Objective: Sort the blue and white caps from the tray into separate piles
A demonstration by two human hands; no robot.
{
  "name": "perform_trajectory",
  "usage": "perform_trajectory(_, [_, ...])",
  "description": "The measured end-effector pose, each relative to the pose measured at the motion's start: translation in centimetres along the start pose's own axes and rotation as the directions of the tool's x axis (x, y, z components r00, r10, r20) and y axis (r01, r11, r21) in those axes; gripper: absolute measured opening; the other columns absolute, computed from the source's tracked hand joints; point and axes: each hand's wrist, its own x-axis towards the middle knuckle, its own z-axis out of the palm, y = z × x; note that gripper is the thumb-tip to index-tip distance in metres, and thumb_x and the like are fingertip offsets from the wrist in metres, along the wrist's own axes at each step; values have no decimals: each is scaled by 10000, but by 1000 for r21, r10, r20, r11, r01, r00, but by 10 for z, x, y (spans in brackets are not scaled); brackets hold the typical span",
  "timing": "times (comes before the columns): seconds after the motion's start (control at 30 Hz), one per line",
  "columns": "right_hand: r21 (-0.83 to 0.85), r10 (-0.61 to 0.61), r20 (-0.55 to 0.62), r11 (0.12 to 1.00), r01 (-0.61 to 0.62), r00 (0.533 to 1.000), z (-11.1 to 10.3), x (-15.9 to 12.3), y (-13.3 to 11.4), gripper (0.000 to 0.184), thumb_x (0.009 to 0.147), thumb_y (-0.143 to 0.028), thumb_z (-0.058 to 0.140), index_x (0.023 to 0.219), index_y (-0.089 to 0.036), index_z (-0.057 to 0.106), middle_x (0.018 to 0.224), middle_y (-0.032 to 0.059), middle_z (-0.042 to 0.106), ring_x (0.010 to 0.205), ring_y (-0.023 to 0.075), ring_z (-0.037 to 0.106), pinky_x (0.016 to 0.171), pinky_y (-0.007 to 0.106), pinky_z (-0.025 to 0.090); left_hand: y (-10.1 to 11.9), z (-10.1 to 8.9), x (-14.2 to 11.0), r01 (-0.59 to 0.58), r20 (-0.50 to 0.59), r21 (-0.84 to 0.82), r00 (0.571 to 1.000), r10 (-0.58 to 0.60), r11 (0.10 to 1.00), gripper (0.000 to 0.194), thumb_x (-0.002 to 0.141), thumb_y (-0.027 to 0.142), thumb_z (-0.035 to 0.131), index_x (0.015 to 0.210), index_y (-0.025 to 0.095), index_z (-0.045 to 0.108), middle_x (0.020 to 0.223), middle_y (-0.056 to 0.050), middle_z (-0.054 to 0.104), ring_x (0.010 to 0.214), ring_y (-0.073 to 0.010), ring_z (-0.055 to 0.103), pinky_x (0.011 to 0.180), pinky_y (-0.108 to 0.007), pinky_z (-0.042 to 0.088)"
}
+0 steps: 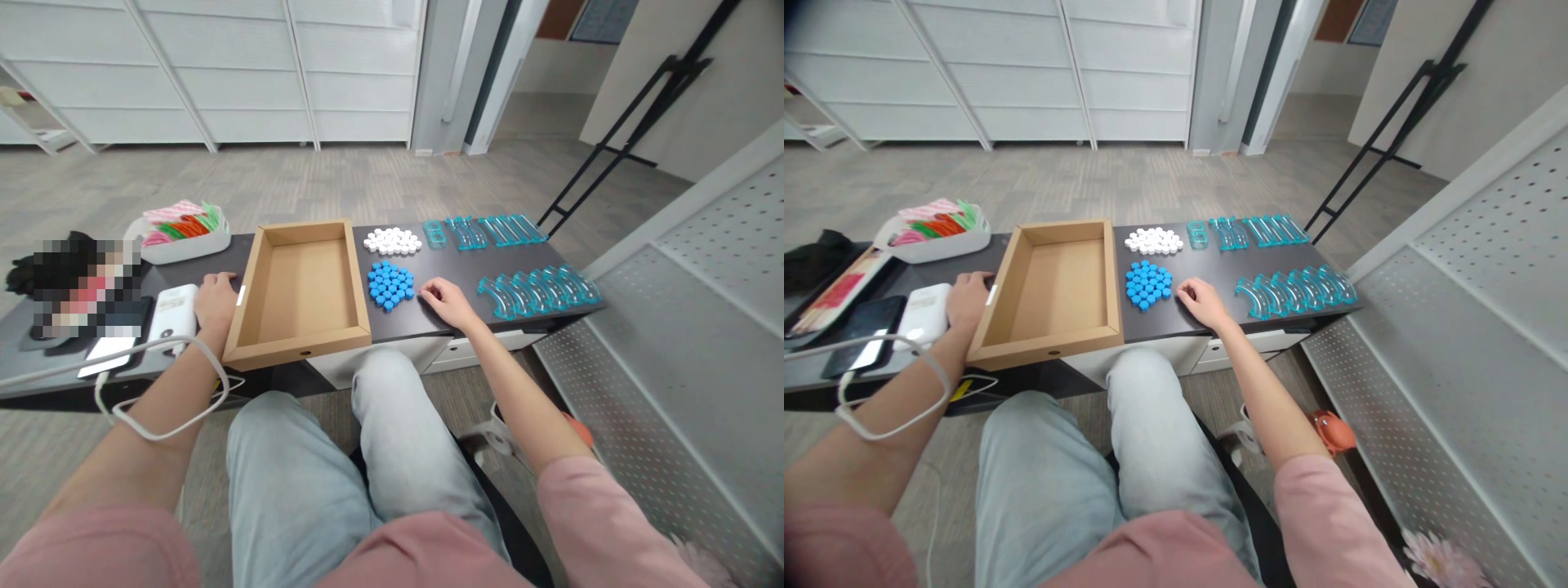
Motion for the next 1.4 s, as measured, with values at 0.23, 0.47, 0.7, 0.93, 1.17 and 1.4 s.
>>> perform_trajectory(0.23, [39,47,-78,998,-44,996,1,5,10,304,1088,-645,630,970,-396,758,1069,76,850,1043,395,791,1052,653,676,1,-1,1,19,-11,35,1000,-18,999,632,1203,333,443,1715,44,676,1646,-330,650,1457,-439,724,1223,-542,577])
perform_trajectory(0.47, [-25,-230,116,972,235,966,22,92,-13,362,1182,-508,586,1188,-293,877,1358,111,860,1344,360,769,1290,576,553,-2,1,2,12,-25,27,1000,-11,1000,610,1180,306,478,1686,45,697,1627,-309,665,1422,-414,719,1227,-509,565])
perform_trajectory(0.7, [-156,-240,447,928,339,862,56,156,-32,410,1195,-394,563,1185,-263,951,1361,95,908,1392,359,788,1307,536,561,-7,5,6,11,-17,22,1000,-11,1000,618,1189,315,488,1706,48,694,1626,-315,654,1443,-428,715,1251,-544,561])
perform_trajectory(0.93, [40,-185,314,982,182,931,40,141,-20,408,1220,-438,589,1218,-245,949,1356,100,923,1337,345,832,1307,556,596,-13,8,11,-5,-12,7,1000,5,1000,625,1202,342,529,1726,36,679,1679,-309,634,1495,-413,671,1308,-546,528])
perform_trajectory(1.17, [194,-29,108,981,7,994,18,100,17,642,1145,-848,645,1206,-267,911,1394,115,911,1367,375,818,1345,603,584,-16,11,14,-15,-25,-2,1000,15,1000,613,1196,337,549,1711,38,696,1631,-316,659,1438,-403,689,1287,-577,542])
perform_trajectory(1.4, [166,13,48,986,-21,999,25,96,21,634,1137,-875,639,1152,-292,887,1366,104,906,1362,367,819,1345,586,587,-18,12,16,-15,-16,-1,1000,15,1000,624,1188,297,516,1721,12,669,1645,-326,639,1429,-403,671,1277,-597,539])
